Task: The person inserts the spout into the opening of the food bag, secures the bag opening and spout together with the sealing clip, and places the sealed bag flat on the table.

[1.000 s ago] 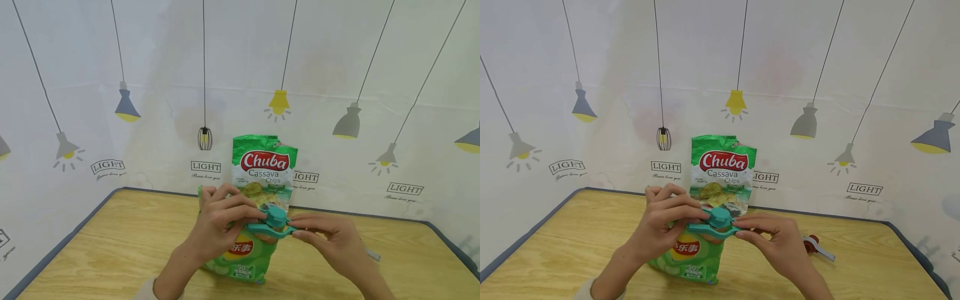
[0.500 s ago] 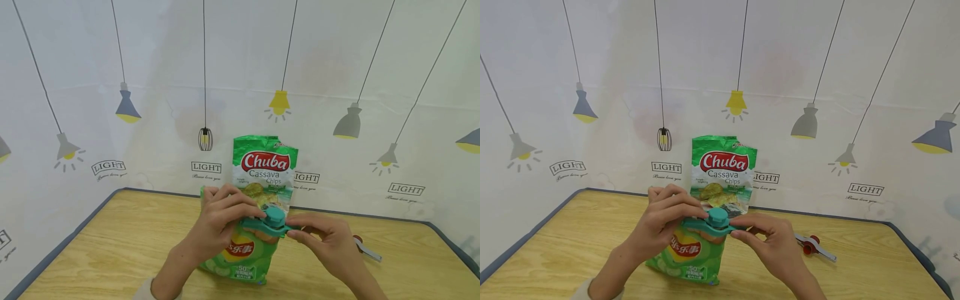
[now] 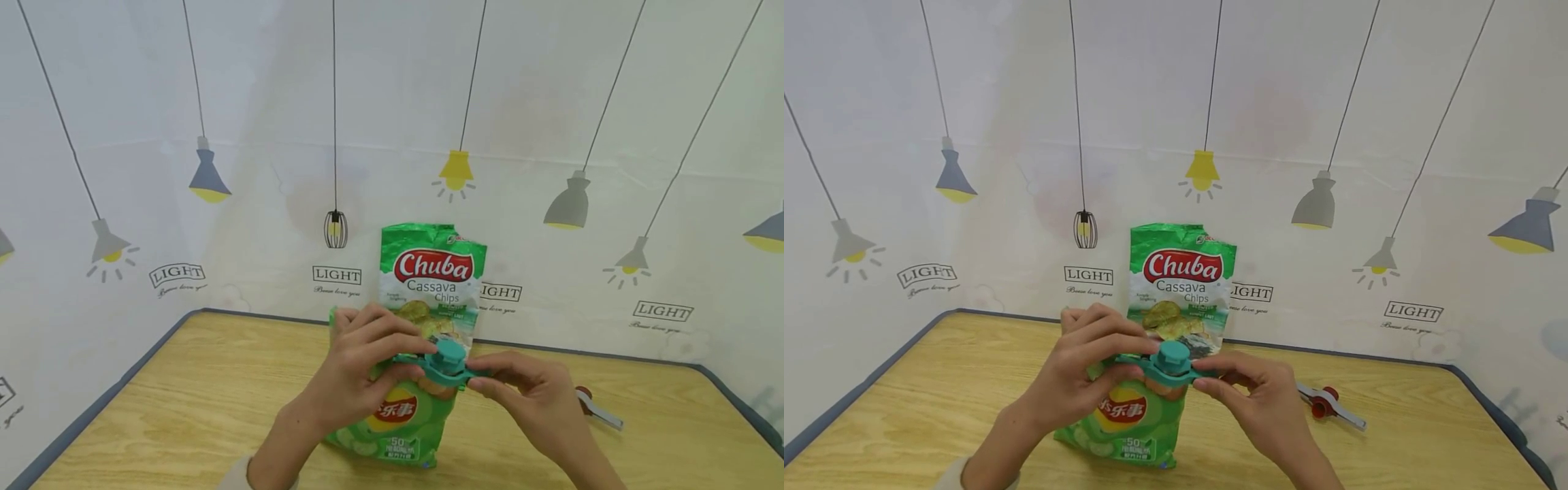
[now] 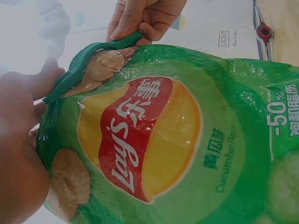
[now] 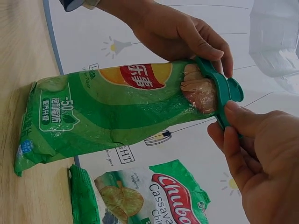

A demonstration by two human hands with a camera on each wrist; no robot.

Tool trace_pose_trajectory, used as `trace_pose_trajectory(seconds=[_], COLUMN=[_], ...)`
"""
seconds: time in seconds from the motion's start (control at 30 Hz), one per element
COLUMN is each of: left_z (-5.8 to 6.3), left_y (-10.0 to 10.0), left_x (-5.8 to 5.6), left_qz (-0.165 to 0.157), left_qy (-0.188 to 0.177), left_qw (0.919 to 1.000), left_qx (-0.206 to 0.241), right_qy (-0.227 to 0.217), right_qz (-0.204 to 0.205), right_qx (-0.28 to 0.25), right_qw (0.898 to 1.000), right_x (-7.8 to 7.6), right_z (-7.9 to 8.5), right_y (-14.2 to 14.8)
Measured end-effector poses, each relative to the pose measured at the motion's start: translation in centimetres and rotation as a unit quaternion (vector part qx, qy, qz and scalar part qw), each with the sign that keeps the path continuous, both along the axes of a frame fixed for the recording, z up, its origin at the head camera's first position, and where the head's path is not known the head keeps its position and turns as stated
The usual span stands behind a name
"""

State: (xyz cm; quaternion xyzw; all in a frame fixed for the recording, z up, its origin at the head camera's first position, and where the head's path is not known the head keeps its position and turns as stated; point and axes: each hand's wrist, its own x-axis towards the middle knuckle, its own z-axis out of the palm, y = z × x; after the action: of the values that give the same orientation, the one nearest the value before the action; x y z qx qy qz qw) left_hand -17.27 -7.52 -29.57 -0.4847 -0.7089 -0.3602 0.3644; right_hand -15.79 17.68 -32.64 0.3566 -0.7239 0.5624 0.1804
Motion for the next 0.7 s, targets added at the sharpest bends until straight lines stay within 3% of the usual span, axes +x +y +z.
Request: trace_pose_trajectory(seconds=[0.3,0.57,0.7], left_z=[0.00,-0.02,0.00], left_y=[-0.01,-0.16,-0.44], left_x=[0.03,0.24,0.24], left_qz=[0.015,0.065,0.073], left_qy=[-0.008,-0.019,-0.022], left_qw=[0.9998,0.9966,0.9952], left_qx=[-0.004,-0.047,-0.062], right_qy=[-0.021,0.017,0.030], right_qz=[-0.023,0.002,0.013], right_qx=[0.001,-0.039,-0.049], right_qw=[1.000,0.999,0.998], right_x=[0.36,0.27,0.19], right_z=[0.33,-0.03,-0.18], right_y=[-0.20,-0.27,-0.34])
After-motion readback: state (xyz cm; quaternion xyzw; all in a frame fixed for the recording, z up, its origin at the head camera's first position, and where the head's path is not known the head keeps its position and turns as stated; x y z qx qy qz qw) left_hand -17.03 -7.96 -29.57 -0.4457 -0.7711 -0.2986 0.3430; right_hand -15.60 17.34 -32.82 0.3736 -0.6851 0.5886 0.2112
